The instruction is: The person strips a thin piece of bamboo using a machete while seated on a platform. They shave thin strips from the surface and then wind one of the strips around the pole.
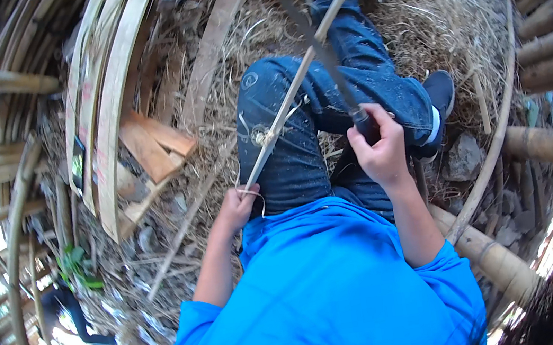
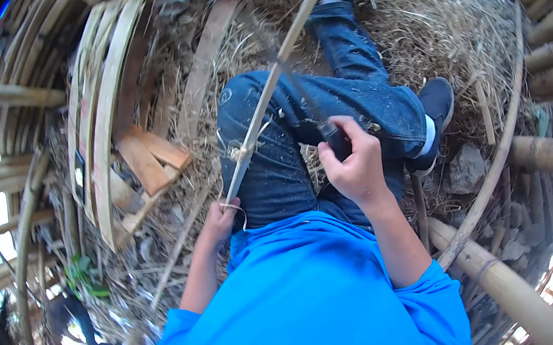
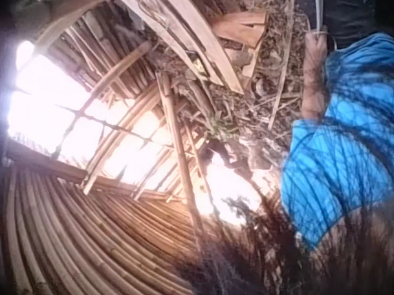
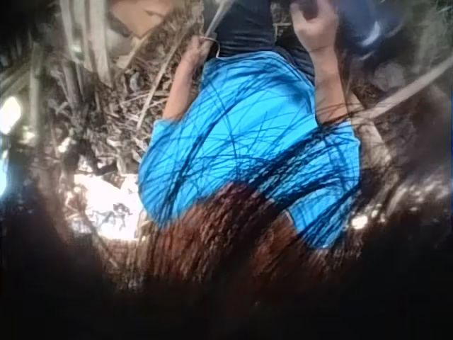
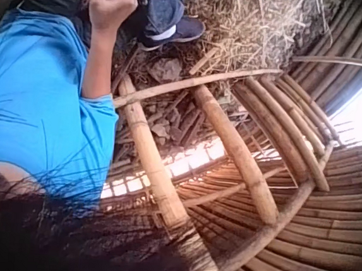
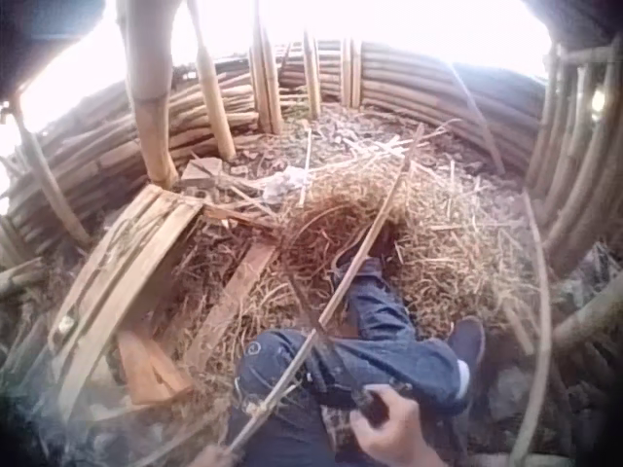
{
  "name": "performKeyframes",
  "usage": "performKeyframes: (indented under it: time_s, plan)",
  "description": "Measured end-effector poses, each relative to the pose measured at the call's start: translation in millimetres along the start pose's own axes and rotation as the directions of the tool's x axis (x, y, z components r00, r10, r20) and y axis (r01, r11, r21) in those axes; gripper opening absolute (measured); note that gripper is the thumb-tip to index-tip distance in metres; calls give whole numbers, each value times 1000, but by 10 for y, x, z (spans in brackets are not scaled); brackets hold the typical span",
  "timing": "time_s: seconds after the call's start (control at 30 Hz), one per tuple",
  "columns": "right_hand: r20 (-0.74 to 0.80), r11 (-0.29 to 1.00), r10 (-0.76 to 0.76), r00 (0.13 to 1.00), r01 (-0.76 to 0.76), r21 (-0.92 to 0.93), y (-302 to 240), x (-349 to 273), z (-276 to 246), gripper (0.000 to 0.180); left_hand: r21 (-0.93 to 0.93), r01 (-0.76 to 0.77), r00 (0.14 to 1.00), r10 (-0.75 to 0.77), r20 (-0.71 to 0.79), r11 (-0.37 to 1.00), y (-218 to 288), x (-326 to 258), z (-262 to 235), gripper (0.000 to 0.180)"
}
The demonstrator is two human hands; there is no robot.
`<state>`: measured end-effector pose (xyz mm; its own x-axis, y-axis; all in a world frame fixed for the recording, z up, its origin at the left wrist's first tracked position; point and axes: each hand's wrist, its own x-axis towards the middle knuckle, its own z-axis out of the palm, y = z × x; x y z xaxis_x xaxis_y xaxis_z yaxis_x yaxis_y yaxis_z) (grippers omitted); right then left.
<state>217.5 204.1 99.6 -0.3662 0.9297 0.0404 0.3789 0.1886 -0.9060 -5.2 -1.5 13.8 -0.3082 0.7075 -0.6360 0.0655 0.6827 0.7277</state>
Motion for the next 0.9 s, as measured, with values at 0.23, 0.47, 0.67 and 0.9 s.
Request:
performKeyframes:
  time_s: [0.23,0.47,0.67,0.9]
  plan:
    - [87,895,-324,942,335,-294,5,-28,-38,25,272,-239,963,264,-56,932,179,-237,58,20]
    - [173,795,-374,911,411,-447,-73,194,-218,20,499,-410,852,516,-89,763,659,-511,156,21]
    - [157,712,-298,942,329,-620,-258,343,-496,12,511,-423,809,566,-160,749,867,-592,190,20]
    - [-165,772,-154,974,14,-635,129,838,-1150,17,478,-401,824,536,-185,781,800,-649,152,20]
